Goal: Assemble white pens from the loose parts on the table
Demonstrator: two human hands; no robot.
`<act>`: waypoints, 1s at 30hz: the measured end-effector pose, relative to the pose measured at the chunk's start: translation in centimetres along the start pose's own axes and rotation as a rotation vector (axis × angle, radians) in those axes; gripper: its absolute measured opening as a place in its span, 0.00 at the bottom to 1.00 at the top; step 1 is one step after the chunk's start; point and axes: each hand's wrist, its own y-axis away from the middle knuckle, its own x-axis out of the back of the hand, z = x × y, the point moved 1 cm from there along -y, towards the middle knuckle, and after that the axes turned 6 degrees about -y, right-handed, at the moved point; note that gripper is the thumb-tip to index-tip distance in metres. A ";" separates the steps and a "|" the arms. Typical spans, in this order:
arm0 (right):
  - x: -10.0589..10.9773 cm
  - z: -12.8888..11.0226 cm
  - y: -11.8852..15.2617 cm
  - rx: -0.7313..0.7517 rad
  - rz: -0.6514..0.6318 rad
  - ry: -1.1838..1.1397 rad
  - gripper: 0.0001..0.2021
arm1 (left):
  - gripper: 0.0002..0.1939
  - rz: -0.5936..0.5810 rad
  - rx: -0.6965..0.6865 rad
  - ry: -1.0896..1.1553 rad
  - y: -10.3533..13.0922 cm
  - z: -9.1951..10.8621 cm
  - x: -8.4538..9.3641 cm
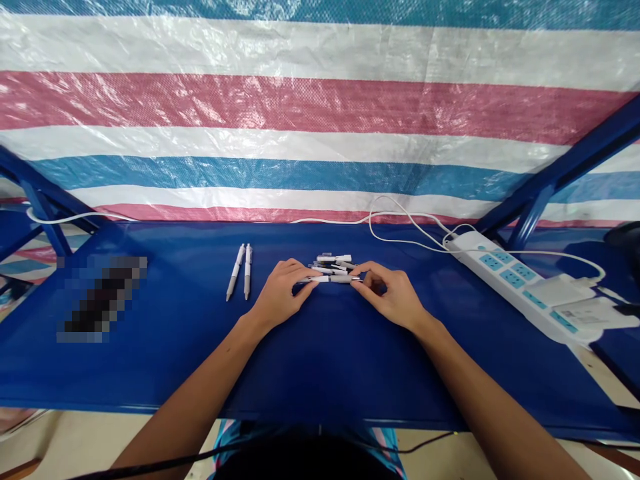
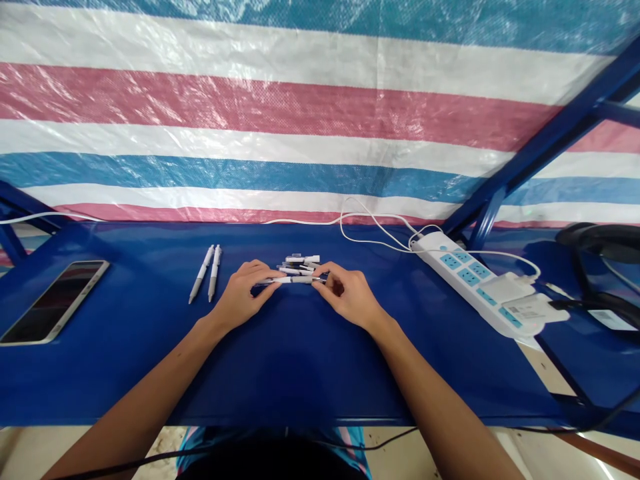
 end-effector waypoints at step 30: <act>0.1 -0.5 0.1 0.010 -0.023 0.044 0.23 | 0.09 0.025 -0.055 0.021 -0.1 0.5 -0.1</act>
